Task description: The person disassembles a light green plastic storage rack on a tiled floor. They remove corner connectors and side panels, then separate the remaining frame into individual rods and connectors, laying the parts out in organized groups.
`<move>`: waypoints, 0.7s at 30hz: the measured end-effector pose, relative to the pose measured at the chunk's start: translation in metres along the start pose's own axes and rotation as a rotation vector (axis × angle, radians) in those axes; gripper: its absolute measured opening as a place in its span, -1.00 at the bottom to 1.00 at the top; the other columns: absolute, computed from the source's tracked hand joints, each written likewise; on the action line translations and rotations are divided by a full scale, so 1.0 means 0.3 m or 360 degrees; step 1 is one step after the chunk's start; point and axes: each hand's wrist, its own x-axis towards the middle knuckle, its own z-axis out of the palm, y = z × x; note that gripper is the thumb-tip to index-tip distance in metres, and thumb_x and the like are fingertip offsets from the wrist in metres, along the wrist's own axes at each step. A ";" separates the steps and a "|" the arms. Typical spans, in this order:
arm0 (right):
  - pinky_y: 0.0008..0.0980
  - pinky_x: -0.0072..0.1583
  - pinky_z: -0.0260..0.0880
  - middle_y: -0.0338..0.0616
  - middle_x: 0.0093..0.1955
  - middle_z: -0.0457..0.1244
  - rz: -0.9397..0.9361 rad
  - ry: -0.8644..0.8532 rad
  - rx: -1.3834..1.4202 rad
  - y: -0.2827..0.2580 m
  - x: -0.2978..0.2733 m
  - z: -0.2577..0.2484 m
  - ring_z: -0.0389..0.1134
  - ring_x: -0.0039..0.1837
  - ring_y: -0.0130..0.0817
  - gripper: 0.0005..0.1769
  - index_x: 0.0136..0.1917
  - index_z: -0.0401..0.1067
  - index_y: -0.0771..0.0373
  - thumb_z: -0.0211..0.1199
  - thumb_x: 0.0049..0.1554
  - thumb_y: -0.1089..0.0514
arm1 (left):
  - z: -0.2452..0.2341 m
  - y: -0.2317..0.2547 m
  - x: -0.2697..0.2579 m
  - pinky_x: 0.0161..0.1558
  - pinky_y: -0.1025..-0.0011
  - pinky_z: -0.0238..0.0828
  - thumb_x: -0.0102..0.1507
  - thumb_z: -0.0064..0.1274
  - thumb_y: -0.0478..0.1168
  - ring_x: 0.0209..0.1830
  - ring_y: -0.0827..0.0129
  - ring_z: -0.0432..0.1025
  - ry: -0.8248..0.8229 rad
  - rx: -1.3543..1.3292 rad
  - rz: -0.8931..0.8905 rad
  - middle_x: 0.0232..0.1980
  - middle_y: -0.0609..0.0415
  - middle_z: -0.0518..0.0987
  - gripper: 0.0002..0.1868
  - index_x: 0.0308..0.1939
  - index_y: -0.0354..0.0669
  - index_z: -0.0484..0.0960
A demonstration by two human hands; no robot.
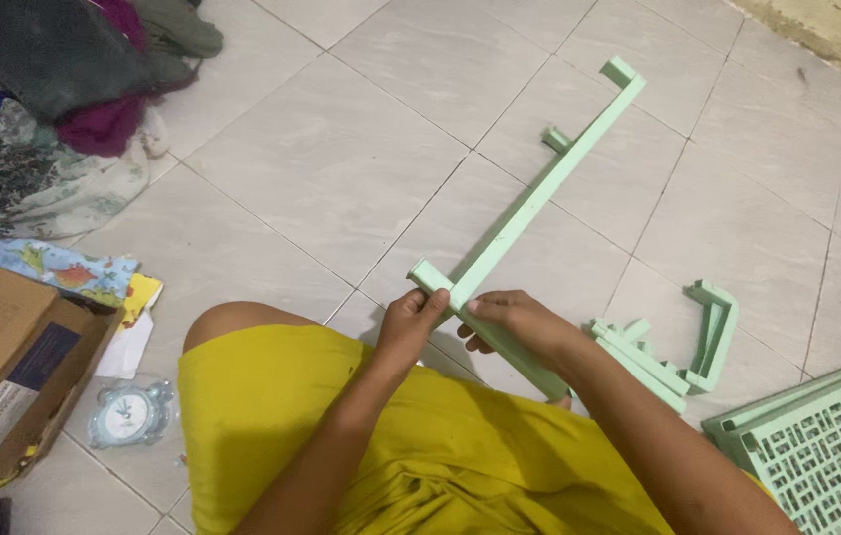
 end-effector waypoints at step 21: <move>-0.35 -0.26 0.26 -0.15 -0.32 0.23 -0.0060 -0.0077 -0.0028 -0.043 -0.002 0.049 0.21 -0.33 -0.41 -0.66 -0.10 0.37 0.28 0.03 0.28 -0.04 | -0.024 0.336 -0.043 0.25 0.04 0.24 0.02 0.40 -0.05 0.28 0.03 0.31 -0.0345 0.2079 0.1105 -0.01 0.01 0.56 -0.47 -0.04 -0.21 0.63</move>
